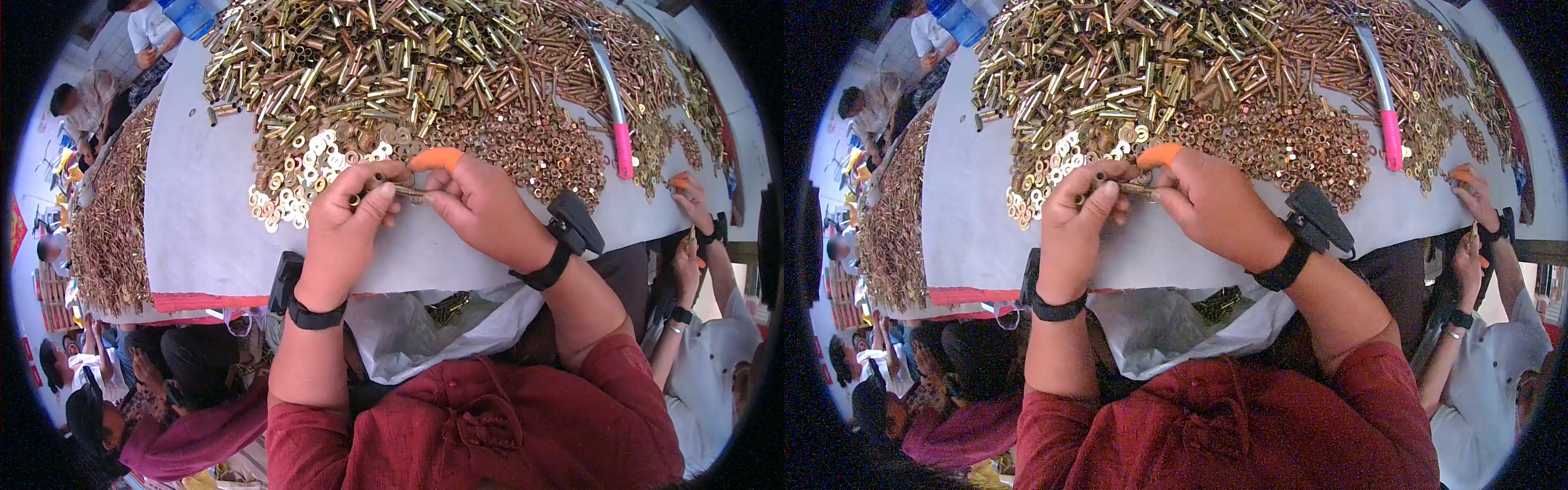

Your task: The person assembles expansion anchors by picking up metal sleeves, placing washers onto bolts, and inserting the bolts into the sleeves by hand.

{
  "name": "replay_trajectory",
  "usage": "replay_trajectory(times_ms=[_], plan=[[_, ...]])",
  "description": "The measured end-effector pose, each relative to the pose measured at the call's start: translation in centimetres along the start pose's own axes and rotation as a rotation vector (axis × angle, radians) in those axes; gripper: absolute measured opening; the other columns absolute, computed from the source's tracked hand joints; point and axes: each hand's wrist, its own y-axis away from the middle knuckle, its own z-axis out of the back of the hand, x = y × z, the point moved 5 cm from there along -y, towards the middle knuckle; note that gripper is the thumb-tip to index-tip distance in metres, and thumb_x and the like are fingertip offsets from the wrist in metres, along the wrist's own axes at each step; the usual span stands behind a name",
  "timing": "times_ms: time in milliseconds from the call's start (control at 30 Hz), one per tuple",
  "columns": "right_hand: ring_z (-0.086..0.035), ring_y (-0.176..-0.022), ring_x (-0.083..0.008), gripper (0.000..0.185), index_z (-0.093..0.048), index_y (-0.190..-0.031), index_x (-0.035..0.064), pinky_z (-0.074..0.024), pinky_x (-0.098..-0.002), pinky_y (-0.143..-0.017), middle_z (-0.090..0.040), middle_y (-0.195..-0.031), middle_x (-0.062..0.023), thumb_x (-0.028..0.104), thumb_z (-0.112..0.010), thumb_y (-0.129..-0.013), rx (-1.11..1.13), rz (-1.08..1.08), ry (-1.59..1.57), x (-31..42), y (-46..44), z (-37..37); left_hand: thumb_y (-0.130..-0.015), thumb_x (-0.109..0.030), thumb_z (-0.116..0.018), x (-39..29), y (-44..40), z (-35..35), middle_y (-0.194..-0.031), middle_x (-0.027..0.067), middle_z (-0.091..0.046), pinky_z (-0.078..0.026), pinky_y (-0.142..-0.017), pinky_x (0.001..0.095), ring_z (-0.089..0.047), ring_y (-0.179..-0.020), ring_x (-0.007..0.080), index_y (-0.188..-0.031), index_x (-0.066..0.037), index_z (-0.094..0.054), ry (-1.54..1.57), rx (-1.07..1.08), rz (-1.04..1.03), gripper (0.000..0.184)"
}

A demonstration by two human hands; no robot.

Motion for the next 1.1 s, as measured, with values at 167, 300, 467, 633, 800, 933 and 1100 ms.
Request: replay_trajectory(times_ms=[167,300,467,633,800,933,1100], plan=[[-0.062,-0.081,-0.0114,0.047,-0.046,-0.133,0.0052,-0.0495,-0.0253,-0.072,-0.062,-0.097,-0.0064,-0.001,-0.059,-0.088,0.039,-0.083,-0.601,-1.0,-0.3,-2.3,-0.098,-0.006,-0.054,0.1,-0.2,0.0,-0.105,0.0097,-0.068,-0.051,-0.071,0.0226,-0.059,-0.079,0.0090,-0.128,0.002,-0.055,0.409,-0.075,0.027,0.031],[-0.063,-0.073,-0.0112,0.045,-0.053,-0.128,0.0052,-0.0505,-0.0282,-0.063,-0.064,-0.082,-0.0043,0.004,-0.067,-0.085,-0.093,-0.005,-0.618,-0.2,-0.4,-2.7,-0.100,-0.012,-0.055,0.6,-0.1,0.1,-0.102,0.0093,-0.068,-0.049,-0.063,0.0207,-0.058,-0.071,0.0085,-0.129,0.000,-0.051,0.541,-0.040,0.054,0.032],[-0.063,-0.069,-0.0212,0.036,-0.060,-0.118,0.0075,-0.0511,-0.0328,-0.062,-0.064,-0.084,-0.0087,0.015,-0.071,-0.084,-0.068,0.081,-0.042,2.1,-0.3,-0.3,-0.102,-0.017,-0.053,0.9,0.7,-0.4,-0.091,0.0050,-0.065,-0.044,-0.054,0.0201,-0.054,-0.063,0.0074,-0.112,-0.003,-0.054,0.630,0.047,0.140,0.017],[-0.063,-0.085,-0.0332,0.024,-0.062,-0.098,0.0075,-0.0500,-0.0435,-0.070,-0.060,-0.089,-0.0125,0.021,-0.072,-0.081,-0.044,0.186,0.503,0.4,-0.3,-0.3,-0.102,-0.015,-0.052,0.5,0.6,0.5,-0.085,0.0029,-0.063,-0.035,-0.049,0.0200,-0.047,-0.059,0.0062,-0.107,-0.005,-0.056,0.326,-0.117,0.138,0.012],[-0.063,-0.084,-0.0348,0.019,-0.062,-0.096,0.0057,-0.0503,-0.0447,-0.072,-0.063,-0.089,-0.0143,0.019,-0.069,-0.083,-0.056,0.151,0.405,0.0,-0.5,-0.1,-0.097,-0.013,-0.059,0.6,0.6,0.9,-0.081,0.0043,-0.062,-0.042,-0.057,0.0246,-0.052,-0.065,0.0105,-0.102,-0.004,-0.058,-0.095,-0.087,0.001,0.011],[-0.063,-0.084,-0.0366,0.016,-0.063,-0.096,0.0036,-0.0507,-0.0445,-0.073,-0.065,-0.090,-0.0157,0.016,-0.066,-0.086,-0.062,0.026,0.061,-0.4,-0.9,0.4,-0.088,-0.010,-0.067,-0.2,0.7,0.4,-0.080,0.0130,-0.062,-0.048,-0.065,0.0349,-0.060,-0.069,0.0269,-0.097,-0.003,-0.060,-0.439,-0.078,-0.207,0.014],[-0.063,-0.085,-0.0361,0.017,-0.064,-0.097,0.0042,-0.0508,-0.0439,-0.073,-0.065,-0.090,-0.0161,0.016,-0.066,-0.086,-0.102,0.174,0.173,-0.4,-0.6,-0.3,-0.088,-0.011,-0.067,-0.3,0.5,0.2,-0.079,0.0134,-0.062,-0.048,-0.065,0.0342,-0.059,-0.069,0.0275,-0.097,-0.003,-0.060,-0.493,-0.135,-0.251,0.015]])
